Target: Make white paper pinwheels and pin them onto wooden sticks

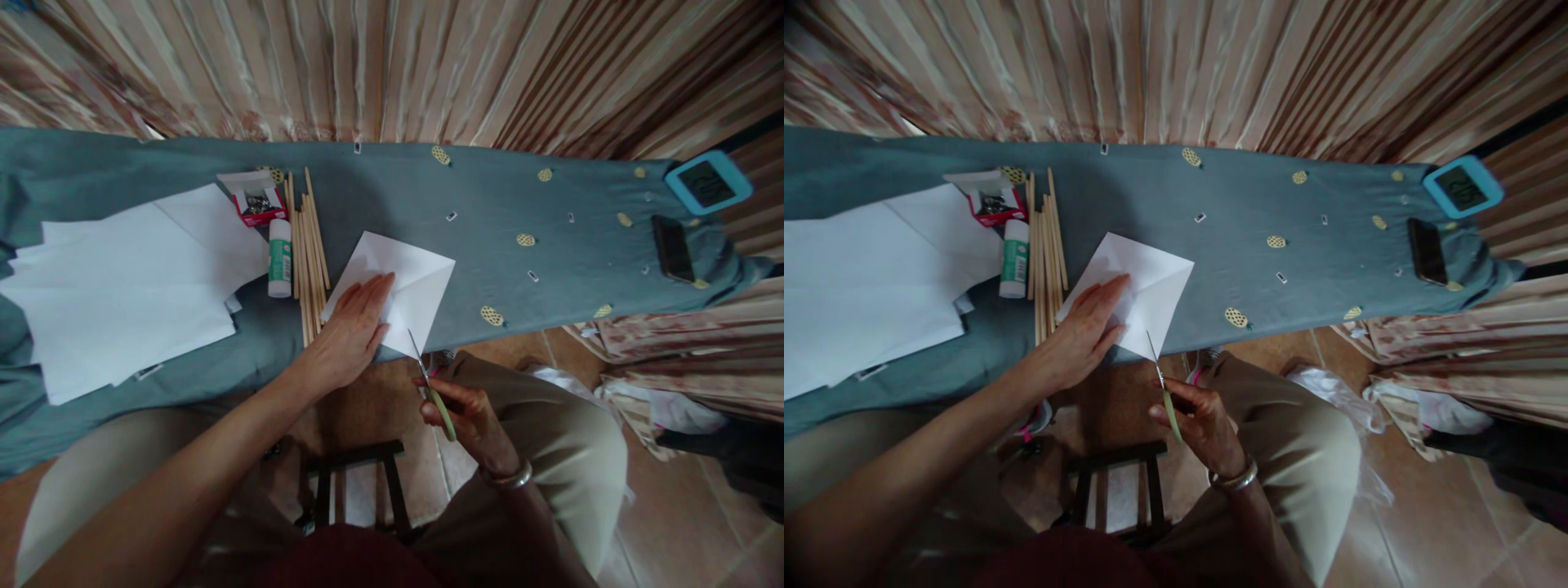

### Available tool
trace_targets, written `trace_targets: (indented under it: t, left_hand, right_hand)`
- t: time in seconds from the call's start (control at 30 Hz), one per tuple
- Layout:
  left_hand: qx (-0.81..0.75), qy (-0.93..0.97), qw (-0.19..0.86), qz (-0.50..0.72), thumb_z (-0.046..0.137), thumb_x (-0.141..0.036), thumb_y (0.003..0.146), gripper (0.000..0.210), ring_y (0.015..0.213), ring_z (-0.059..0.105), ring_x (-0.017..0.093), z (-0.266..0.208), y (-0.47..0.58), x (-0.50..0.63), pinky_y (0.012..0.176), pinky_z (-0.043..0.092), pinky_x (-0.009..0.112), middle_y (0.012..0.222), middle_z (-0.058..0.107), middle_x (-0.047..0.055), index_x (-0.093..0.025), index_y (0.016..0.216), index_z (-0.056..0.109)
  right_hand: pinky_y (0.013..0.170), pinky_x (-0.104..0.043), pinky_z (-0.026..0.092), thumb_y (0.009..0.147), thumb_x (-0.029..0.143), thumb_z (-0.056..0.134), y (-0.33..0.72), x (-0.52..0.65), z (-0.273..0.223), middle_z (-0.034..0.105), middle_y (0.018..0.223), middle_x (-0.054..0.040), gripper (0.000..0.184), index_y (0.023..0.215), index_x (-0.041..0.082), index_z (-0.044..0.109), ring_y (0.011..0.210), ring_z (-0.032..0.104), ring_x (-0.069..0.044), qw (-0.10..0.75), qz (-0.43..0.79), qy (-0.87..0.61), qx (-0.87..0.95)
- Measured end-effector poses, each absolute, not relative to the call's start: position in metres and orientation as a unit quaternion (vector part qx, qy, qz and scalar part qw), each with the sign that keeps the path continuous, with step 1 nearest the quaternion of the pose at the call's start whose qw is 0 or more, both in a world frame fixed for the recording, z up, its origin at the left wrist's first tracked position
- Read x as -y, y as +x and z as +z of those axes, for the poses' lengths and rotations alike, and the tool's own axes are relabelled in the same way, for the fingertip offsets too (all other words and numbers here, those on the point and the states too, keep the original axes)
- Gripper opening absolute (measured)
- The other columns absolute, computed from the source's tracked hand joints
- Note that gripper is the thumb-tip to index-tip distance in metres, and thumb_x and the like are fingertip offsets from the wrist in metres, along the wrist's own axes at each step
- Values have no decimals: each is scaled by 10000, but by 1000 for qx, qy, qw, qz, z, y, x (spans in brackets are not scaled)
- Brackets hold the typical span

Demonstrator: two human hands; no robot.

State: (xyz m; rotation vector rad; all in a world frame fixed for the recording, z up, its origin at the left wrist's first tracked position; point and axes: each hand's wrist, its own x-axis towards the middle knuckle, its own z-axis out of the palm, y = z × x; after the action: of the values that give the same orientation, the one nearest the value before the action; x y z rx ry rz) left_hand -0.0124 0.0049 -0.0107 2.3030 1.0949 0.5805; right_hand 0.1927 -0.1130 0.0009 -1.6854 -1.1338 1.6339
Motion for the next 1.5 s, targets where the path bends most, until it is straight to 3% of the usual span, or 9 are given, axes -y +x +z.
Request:
trace_targets:
  t: [0.17, 0.47, 0.7, 0.9, 1.1, 1.27, 1.5]
  left_hand:
    - [-402, 844, 267, 233, 421, -137, 883, 669, 1385, 354, 260, -14, -13, -5, 1125, 283, 544, 1489, 382, 176, -186, 1481, 124]
    - [-409, 842, 261, 237, 430, -170, 897, 638, 1405, 315, 264, -9, -15, -6, 1137, 295, 496, 1505, 360, 174, -156, 1480, 171]
    - [-443, 851, 193, 203, 483, -227, 888, 627, 1432, 249, 304, 4, -21, -12, 1156, 194, 552, 1504, 366, 164, -159, 1456, 225]
    - [-457, 845, 191, 201, 520, -237, 866, 632, 1429, 241, 333, 0, -24, -16, 1138, 257, 541, 1513, 341, 171, -150, 1438, 266]
    - [-441, 849, 210, 202, 487, -201, 871, 614, 1410, 305, 286, -4, -23, -14, 1133, 304, 505, 1511, 343, 158, -180, 1443, 265]
    - [-442, 851, 211, 190, 467, -189, 880, 577, 1418, 286, 290, -1, -22, -12, 1141, 295, 499, 1509, 342, 184, -129, 1427, 293]
    - [-441, 851, 210, 192, 476, -192, 876, 588, 1416, 289, 305, -3, -21, -13, 1134, 298, 520, 1513, 340, 174, -150, 1432, 289]
  right_hand:
    - [480, -229, 373, 651, 530, 767, 190, 113, 0, 424, 572, 30, 517, 998, 148, 757, 535, 350, -87, 278, 603, -624, 413]
    - [461, -227, 358, 642, 515, 776, 189, 110, 2, 432, 559, 33, 498, 977, 146, 763, 513, 341, -80, 275, 596, -624, 424]
    - [497, -234, 405, 613, 474, 812, 193, 120, 2, 472, 588, 26, 518, 1009, 146, 752, 545, 399, -92, 278, 612, -633, 384]
    - [503, -236, 410, 621, 451, 813, 198, 129, 4, 464, 581, 35, 495, 1007, 149, 743, 536, 409, -90, 280, 636, -622, 360]
    - [517, -242, 418, 620, 439, 821, 198, 126, 4, 468, 580, 36, 477, 997, 156, 748, 547, 404, -94, 283, 637, -612, 374]
    - [564, -261, 432, 647, 469, 796, 195, 119, 3, 531, 617, 17, 499, 1029, 153, 740, 573, 452, -106, 290, 633, -600, 394]
    - [567, -268, 452, 695, 514, 746, 193, 117, -1, 607, 641, -7, 493, 1048, 171, 741, 591, 501, -130, 290, 600, -605, 436]
